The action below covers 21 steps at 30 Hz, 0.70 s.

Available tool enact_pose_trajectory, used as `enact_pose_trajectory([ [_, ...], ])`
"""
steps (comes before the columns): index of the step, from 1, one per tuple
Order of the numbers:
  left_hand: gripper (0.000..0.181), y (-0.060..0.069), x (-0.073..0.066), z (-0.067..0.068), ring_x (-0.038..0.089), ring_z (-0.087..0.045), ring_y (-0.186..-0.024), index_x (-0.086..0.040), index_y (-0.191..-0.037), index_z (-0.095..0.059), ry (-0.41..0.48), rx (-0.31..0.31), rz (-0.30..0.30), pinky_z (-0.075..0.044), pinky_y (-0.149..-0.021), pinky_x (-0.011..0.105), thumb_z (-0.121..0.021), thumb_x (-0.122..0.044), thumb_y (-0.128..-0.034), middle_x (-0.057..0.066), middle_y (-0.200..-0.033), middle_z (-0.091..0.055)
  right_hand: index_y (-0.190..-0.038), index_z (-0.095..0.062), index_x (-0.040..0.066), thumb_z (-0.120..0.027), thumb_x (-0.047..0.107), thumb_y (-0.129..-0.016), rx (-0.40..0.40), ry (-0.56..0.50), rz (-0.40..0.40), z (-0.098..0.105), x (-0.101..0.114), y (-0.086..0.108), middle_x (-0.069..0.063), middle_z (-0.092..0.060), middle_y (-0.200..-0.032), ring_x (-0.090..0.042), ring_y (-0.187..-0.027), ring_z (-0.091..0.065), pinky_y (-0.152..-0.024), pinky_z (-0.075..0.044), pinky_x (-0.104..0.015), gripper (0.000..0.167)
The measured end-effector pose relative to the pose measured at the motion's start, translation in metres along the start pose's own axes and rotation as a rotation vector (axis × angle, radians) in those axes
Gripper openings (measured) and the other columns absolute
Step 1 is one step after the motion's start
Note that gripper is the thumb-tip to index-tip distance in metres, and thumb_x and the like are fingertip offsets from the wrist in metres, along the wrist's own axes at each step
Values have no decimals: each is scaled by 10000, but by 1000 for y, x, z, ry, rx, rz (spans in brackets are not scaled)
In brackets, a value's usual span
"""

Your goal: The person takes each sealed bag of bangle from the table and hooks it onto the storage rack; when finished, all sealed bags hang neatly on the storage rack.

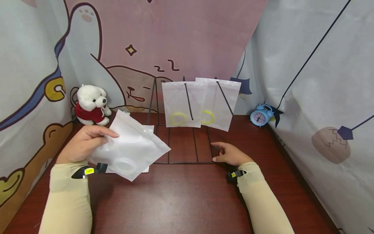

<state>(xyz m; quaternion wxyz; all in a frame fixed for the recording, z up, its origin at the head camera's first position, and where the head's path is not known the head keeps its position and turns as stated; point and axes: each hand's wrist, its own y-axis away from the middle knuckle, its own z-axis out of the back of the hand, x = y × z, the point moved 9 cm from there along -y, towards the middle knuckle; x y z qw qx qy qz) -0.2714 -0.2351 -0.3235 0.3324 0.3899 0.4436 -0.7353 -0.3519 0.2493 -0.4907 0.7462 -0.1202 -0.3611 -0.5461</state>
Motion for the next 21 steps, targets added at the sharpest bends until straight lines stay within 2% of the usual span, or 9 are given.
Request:
enact_pose_trajectory([
  [4, 408, -1, -1, -1, 130, -595, -830, 24, -1077, -790, -2, -20, -14, -417, -655, 310, -454, 215, -946, 4, -907, -759, -1562, -515, 153, -850, 238, -907, -2, 14, -2, 0, 0, 0, -25, -581, -754, -180, -687, -531, -615, -451, -325, 740],
  [7, 382, -2, 1, -1, 141, -619, -874, 21, -1088, -788, -13, -45, 9, -448, -679, 294, -473, 193, -958, 5, -938, -762, -1556, -522, 157, -853, 237, -904, -5, 17, -9, 1, 0, 0, -26, -582, -751, -180, -686, -532, -616, -451, -325, 736],
  [10, 359, -3, 4, -3, 157, -597, -835, 14, -1105, -786, -5, -66, 50, -441, -648, 308, -486, 163, -975, 47, -764, -666, -1557, -521, 156, -854, 237, -903, -8, 19, -10, 1, 0, 1, -28, -582, -750, -182, -684, -531, -612, -449, -325, 738],
  [13, 346, -3, 5, -4, 164, -552, -749, 13, -1115, -782, 2, -84, 60, -414, -612, 327, -496, 153, -977, 62, -640, -553, -1561, -516, 149, -852, 240, -906, -7, 17, -3, 1, 0, 0, -26, -578, -748, -179, -682, -527, -606, -447, -322, 742],
  [17, 346, -5, 6, -4, 166, -480, -678, 15, -1110, -781, 11, -104, 46, -374, -598, 350, -500, 161, -971, 50, -620, -507, -1562, -515, 149, -851, 233, -907, -5, 6, -1, 1, 0, 0, -25, -574, -746, -180, -683, -521, -608, -446, -321, 741],
  [21, 334, -6, 9, -6, 160, -505, -708, 18, -1127, -775, 41, -102, 53, -395, -608, 333, -504, 151, -984, 51, -671, -536, -1559, -519, 154, -853, 231, -904, -8, -1, -5, 1, 0, 0, -24, -573, -751, -182, -690, -523, -618, -448, -323, 739],
])
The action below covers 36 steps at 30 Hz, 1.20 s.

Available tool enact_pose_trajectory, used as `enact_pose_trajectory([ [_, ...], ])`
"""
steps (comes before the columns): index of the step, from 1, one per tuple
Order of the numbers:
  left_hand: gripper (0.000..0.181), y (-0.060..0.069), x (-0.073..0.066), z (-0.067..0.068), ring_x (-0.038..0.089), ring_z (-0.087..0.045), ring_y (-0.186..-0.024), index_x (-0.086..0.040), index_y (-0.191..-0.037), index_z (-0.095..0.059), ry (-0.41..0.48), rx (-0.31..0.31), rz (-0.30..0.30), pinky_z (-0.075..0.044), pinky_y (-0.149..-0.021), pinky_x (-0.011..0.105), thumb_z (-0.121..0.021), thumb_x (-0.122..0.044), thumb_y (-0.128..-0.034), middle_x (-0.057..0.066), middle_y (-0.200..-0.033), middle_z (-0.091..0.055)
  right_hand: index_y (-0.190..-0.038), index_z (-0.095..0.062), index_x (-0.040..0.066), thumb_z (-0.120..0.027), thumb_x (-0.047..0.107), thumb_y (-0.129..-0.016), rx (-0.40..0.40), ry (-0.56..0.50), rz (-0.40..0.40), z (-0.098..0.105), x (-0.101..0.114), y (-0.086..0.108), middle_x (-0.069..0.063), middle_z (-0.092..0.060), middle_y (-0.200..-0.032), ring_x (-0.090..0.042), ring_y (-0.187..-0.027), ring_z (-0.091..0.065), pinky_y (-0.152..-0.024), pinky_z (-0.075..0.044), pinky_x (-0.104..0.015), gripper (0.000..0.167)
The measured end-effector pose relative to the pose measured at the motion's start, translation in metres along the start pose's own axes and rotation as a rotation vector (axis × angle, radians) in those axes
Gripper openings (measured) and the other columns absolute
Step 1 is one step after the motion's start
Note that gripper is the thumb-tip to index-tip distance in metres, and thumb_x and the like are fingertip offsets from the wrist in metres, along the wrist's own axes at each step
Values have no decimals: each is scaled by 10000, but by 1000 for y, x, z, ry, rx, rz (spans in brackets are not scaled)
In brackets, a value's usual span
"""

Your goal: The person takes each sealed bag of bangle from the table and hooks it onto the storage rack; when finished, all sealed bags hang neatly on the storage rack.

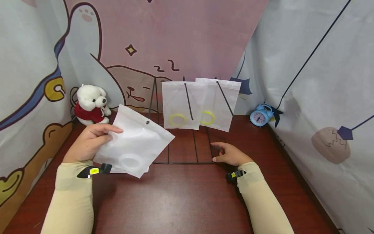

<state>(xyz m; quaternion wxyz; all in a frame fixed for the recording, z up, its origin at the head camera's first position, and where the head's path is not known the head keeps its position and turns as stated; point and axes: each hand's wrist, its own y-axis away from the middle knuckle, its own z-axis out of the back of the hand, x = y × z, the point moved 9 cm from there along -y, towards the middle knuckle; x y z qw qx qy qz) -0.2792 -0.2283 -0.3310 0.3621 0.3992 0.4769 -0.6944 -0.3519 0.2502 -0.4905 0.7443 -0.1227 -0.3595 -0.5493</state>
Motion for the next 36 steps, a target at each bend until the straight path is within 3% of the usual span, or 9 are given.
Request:
enact_pose_trajectory([
  [4, 309, -2, 6, -4, 166, -607, -824, 17, -1202, -752, 17, 17, 35, -478, -666, 286, -522, 106, -1017, 71, -836, -658, -1560, -518, 151, -854, 226, -902, 0, -7, -2, -1, 0, 0, -23, -572, -751, -182, -691, -525, -619, -450, -322, 742],
  [13, 314, -7, 15, -8, 197, -566, -893, -53, -1338, -692, -155, -6, 77, -506, -698, 261, -573, -6, -1052, 21, -1101, -652, -1564, -513, 154, -851, 227, -907, 3, -8, -14, -1, 0, 1, -24, -579, -762, -180, -697, -527, -618, -449, -324, 743],
  [20, 362, -14, 22, -11, 215, -438, -789, -119, -1384, -678, -299, -58, 66, -426, -633, 291, -581, -26, -1048, 70, -951, -579, -1565, -508, 136, -845, 229, -913, 1, 2, -5, -1, 1, 2, -21, -568, -746, -171, -682, -516, -612, -440, -317, 740],
  [28, 389, -17, 26, -21, 211, -449, -704, -117, -1374, -692, -266, -129, 42, -421, -629, 287, -570, 19, -1031, 57, -773, -445, -1570, -503, 139, -846, 244, -912, 5, 15, 9, -1, 1, 1, -24, -582, -776, -165, -686, -524, -613, -445, -311, 749],
  [33, 377, -17, 32, -25, 216, -499, -806, -125, -1362, -709, -256, -120, 62, -466, -705, 255, -549, 2, -1045, 15, -1047, -652, -1565, -513, 159, -852, 233, -905, 6, 11, 9, -1, -1, -1, -38, -606, -853, -169, -684, -534, -615, -458, -313, 745],
  [36, 373, -18, 37, -29, 225, -517, -857, -118, -1359, -715, -251, -83, 71, -484, -744, 246, -550, 2, -1046, 18, -1200, -691, -1564, -511, 144, -850, 228, -906, 8, 6, 16, -1, 0, -1, -53, -614, -947, -171, -691, -539, -614, -461, -320, 745],
])
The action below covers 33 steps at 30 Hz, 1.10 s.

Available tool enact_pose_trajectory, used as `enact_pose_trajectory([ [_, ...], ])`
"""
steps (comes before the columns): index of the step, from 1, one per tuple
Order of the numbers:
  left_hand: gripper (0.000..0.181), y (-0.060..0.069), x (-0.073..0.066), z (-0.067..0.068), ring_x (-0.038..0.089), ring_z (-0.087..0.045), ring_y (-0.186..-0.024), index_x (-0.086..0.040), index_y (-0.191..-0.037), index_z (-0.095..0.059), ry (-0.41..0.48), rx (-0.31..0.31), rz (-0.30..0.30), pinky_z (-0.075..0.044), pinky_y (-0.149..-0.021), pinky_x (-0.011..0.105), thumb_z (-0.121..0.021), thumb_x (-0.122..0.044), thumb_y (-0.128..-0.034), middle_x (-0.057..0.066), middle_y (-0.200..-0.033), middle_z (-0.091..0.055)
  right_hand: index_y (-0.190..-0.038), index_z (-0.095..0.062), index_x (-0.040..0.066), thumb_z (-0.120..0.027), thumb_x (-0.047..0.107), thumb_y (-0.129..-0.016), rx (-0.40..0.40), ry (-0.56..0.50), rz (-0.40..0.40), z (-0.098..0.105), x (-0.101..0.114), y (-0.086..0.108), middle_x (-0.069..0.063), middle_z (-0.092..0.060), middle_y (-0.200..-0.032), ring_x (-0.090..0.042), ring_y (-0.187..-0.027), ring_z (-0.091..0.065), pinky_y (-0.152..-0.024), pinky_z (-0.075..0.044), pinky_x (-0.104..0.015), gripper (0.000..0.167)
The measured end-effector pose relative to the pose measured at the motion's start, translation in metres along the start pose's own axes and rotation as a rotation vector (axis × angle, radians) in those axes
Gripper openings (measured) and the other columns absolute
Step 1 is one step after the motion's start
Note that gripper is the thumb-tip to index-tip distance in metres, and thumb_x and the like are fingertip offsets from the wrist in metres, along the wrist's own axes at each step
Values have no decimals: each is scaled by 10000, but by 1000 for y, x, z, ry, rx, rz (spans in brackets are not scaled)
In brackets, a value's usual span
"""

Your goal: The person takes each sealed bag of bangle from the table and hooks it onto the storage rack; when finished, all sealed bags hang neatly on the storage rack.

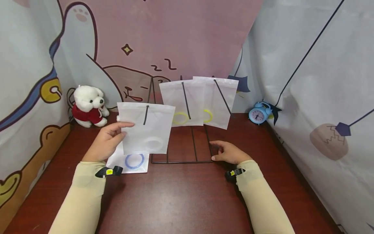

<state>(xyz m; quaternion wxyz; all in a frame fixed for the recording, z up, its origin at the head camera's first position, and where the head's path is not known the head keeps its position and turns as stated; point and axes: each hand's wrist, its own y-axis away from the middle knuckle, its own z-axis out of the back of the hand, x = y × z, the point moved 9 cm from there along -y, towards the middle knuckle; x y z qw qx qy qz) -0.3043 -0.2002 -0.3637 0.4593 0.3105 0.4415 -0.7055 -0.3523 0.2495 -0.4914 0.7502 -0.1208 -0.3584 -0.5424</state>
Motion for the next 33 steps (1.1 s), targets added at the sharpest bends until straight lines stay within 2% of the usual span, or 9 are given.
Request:
enact_pose_trajectory([
  [3, 369, -1, 6, -5, 226, -510, -864, -122, -1353, -722, 9, 58, 17, -477, -739, 253, -561, -1, -1044, 69, -1169, -690, -1563, -513, 142, -852, 225, -903, -1, -2, 1, 0, 0, 0, -60, -614, -979, -177, -692, -543, -613, -464, -326, 746],
  [6, 351, -1, 14, -10, 181, -564, -954, -138, -1339, -734, 2, 120, 31, -496, -774, 238, -573, -25, -1048, 82, -1198, -702, -1565, -511, 148, -852, 229, -903, 0, 1, -2, 0, -1, 0, -60, -612, -931, -179, -693, -543, -615, -464, -329, 749],
  [10, 338, -2, 25, -20, 149, -605, -1167, -151, -1321, -744, -36, 202, 24, -521, -888, 217, -576, -33, -1052, 74, -1371, -694, -1565, -512, 156, -855, 239, -903, 2, 4, -8, -1, -3, -1, -50, -609, -871, -176, -694, -542, -621, -464, -327, 750],
  [15, 345, -4, 36, -31, 223, -593, -1249, -152, -1311, -748, -99, 281, 30, -502, -938, 203, -573, -19, -1045, 78, -1385, -693, -1560, -518, 158, -856, 233, -901, 0, 1, -9, -1, -2, -1, -52, -609, -933, -180, -697, -545, -625, -468, -328, 744],
  [20, 346, -4, 43, -38, 304, -553, -1369, -156, -1321, -745, -134, 345, 54, -495, -1020, 271, -568, -35, -1050, 75, -1423, -670, -1562, -515, 153, -852, 231, -906, -2, 14, -8, 0, -2, -1, -51, -610, -920, -177, -703, -546, -633, -468, -329, 742],
  [24, 348, -4, 45, -42, 277, -569, -1296, -178, -1329, -740, -160, 368, 64, -506, -953, 319, -573, -47, -1053, 66, -1430, -664, -1564, -512, 151, -850, 227, -908, -4, 22, -12, 0, -1, -1, -36, -607, -872, -172, -707, -544, -632, -464, -326, 742],
  [30, 363, -5, 44, -45, 238, -566, -1181, -180, -1337, -722, -163, 358, 55, -503, -899, 316, -573, -23, -1045, 70, -1422, -661, -1565, -510, 144, -849, 229, -908, -5, 23, -14, 1, 1, 0, -29, -601, -808, -170, -700, -540, -621, -457, -314, 745],
  [33, 379, -5, 44, -45, 240, -558, -996, -172, -1352, -702, -146, 343, 57, -497, -754, 292, -561, -8, -1041, 87, -1355, -660, -1565, -511, 145, -850, 228, -906, -5, 15, -15, 0, 1, 0, -35, -603, -808, -167, -696, -537, -616, -457, -308, 745],
])
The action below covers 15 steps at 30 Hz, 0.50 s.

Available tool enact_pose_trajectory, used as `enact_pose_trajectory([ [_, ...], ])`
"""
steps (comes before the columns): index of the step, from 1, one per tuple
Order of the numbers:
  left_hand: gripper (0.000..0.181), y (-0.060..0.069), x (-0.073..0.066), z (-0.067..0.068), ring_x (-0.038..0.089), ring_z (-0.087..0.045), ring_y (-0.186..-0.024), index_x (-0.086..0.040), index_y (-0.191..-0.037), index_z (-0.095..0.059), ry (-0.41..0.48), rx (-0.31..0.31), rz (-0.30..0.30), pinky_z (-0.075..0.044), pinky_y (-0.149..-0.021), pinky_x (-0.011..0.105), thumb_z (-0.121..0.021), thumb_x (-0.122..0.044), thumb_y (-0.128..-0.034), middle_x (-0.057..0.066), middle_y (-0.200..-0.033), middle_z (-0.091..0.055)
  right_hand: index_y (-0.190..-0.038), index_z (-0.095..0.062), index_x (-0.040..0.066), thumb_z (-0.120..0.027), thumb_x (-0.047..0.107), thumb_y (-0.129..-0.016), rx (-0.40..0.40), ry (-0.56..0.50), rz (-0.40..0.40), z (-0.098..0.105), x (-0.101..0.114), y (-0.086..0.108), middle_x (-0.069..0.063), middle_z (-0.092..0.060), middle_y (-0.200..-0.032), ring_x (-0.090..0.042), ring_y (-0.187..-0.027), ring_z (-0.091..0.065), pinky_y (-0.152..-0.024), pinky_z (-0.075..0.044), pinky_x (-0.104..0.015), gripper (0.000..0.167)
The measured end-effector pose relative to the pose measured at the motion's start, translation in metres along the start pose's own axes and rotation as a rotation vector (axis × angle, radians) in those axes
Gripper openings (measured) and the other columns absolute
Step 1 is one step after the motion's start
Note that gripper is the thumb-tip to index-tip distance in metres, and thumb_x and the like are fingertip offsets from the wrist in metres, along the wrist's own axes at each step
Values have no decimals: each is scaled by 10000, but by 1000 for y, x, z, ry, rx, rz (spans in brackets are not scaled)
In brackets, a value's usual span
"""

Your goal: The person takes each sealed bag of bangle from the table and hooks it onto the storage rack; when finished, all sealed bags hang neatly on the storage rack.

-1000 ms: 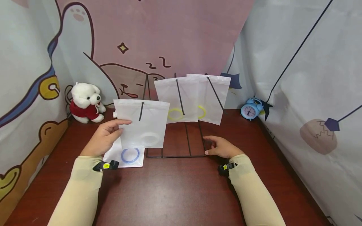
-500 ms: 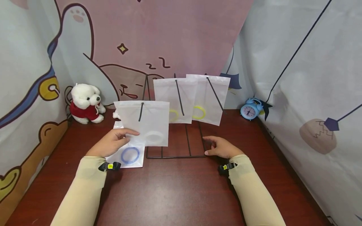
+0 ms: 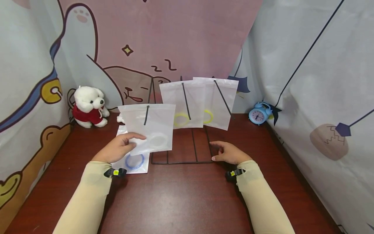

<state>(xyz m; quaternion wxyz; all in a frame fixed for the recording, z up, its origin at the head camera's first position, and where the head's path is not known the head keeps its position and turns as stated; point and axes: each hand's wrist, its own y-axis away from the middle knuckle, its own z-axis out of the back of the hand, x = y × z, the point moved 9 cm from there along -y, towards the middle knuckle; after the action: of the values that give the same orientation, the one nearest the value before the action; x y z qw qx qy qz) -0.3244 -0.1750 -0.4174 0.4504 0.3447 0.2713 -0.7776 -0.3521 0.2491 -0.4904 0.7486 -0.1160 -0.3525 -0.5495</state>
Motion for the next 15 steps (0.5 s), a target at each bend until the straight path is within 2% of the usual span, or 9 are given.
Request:
enact_pose_trajectory([
  [3, 402, 0, -1, 1, 227, -519, -908, -167, -1365, -685, 1, -25, -8, -470, -685, 291, -544, 11, -1034, 99, -1334, -647, -1564, -509, 130, -849, 230, -907, 0, -10, 12, 0, 1, 0, -43, -600, -842, -164, -688, -532, -609, -454, -309, 747],
  [6, 425, 0, -2, 3, 194, -525, -826, -177, -1384, -665, -3, -46, -11, -480, -676, 293, -532, 17, -1030, 96, -1406, -628, -1564, -509, 129, -849, 229, -908, -1, -13, 15, 0, 0, -1, -43, -598, -836, -162, -684, -529, -607, -452, -305, 745],
  [8, 439, 0, -1, 3, 171, -521, -713, -190, -1408, -644, -4, -47, -7, -493, -653, 295, -530, 10, -1034, 101, -1473, -597, -1564, -509, 134, -847, 231, -909, -1, -12, 14, 0, 1, -1, -35, -594, -804, -161, -680, -528, -605, -451, -304, 743],
  [11, 461, 0, 0, 1, 196, -523, -631, -211, -1457, -594, 16, -33, 14, -545, -633, 307, -537, -8, -1047, 125, -1534, -533, -1564, -512, 149, -847, 225, -909, 1, -9, 6, 0, 1, 0, -27, -585, -754, -170, -678, -527, -611, -452, -312, 739],
  [15, 522, 1, 3, -2, 264, -641, -735, -233, -1531, -506, 55, -17, 33, -622, -695, 338, -550, -18, -1057, 180, -1555, -455, -1563, -513, 151, -849, 228, -906, 2, -11, 6, 0, 0, 0, -21, -582, -744, -177, -684, -529, -615, -454, -321, 742],
])
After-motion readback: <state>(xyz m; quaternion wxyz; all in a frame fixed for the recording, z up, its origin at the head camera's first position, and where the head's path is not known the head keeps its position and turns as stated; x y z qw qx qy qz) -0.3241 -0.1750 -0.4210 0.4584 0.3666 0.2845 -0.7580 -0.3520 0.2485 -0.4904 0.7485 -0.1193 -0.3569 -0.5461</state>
